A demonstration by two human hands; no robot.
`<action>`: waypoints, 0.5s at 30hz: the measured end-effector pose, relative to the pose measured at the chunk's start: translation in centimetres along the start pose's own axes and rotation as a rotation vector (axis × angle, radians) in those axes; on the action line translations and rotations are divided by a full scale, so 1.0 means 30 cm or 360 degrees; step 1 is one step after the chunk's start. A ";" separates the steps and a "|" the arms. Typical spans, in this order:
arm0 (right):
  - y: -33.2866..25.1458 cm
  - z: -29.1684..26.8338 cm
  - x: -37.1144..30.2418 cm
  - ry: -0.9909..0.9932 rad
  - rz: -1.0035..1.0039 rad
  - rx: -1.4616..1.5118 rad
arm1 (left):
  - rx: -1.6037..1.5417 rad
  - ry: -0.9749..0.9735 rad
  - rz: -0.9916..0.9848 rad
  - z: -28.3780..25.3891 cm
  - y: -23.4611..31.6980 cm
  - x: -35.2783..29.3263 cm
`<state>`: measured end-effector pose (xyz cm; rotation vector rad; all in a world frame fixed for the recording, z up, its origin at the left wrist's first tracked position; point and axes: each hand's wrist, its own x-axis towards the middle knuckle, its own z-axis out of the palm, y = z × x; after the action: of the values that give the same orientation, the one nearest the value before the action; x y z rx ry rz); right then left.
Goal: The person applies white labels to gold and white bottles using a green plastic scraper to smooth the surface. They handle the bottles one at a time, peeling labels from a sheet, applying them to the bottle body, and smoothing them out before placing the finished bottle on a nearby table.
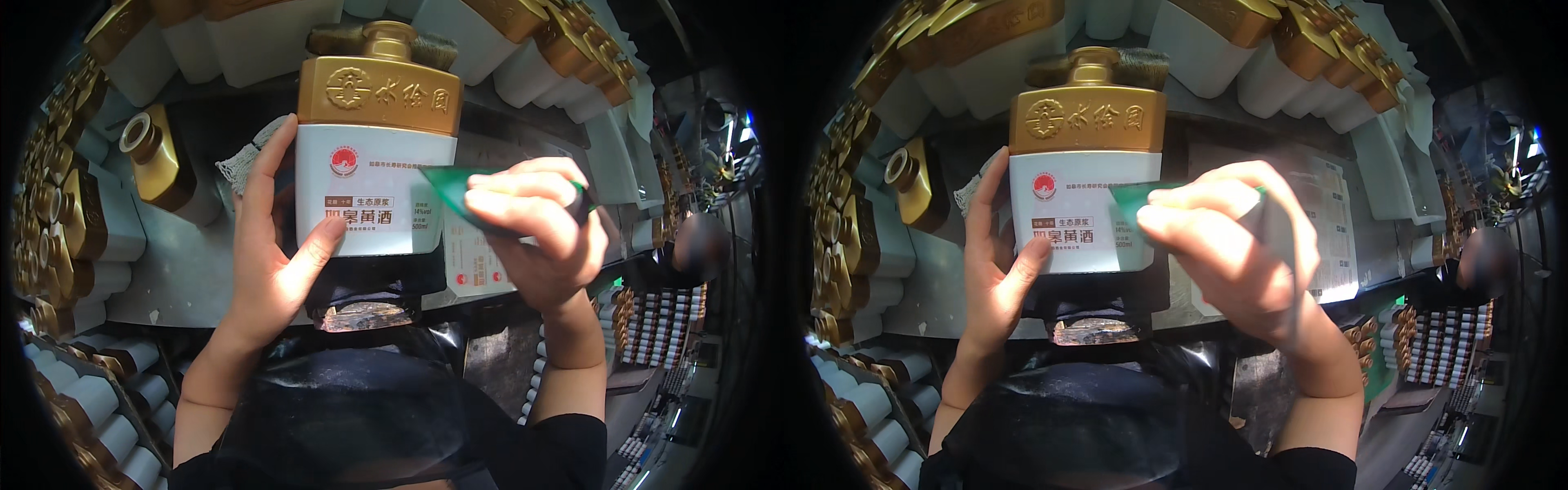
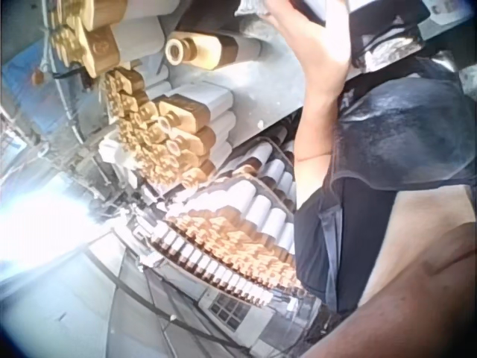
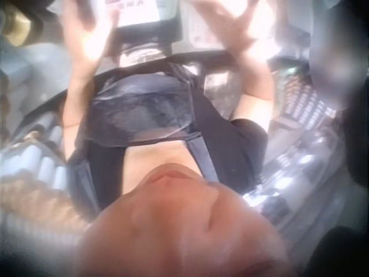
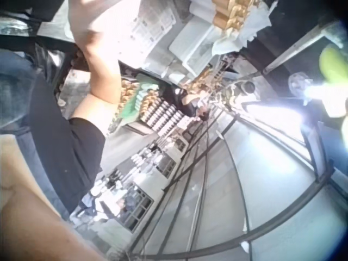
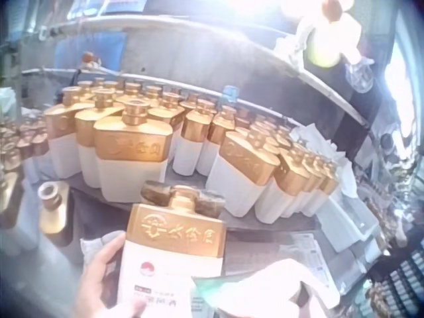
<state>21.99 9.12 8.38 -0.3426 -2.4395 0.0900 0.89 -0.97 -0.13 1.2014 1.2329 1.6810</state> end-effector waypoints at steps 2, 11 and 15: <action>-0.031 0.056 -0.065 -0.0099 -0.0113 -0.0050 | 0.0035 -0.0043 0.0032 -0.001 -0.002 0.005; -0.056 0.053 -0.055 -0.0233 -0.0200 0.0191 | 0.0123 -0.0044 0.0012 -0.020 -0.008 0.001; 0.030 0.079 0.061 0.0150 -0.0047 0.0016 | 0.0036 -0.0011 0.0007 -0.025 0.005 -0.006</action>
<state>19.34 10.54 7.53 -0.2998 -2.3490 0.0719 0.22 -1.38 -0.13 1.2235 1.2493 1.6687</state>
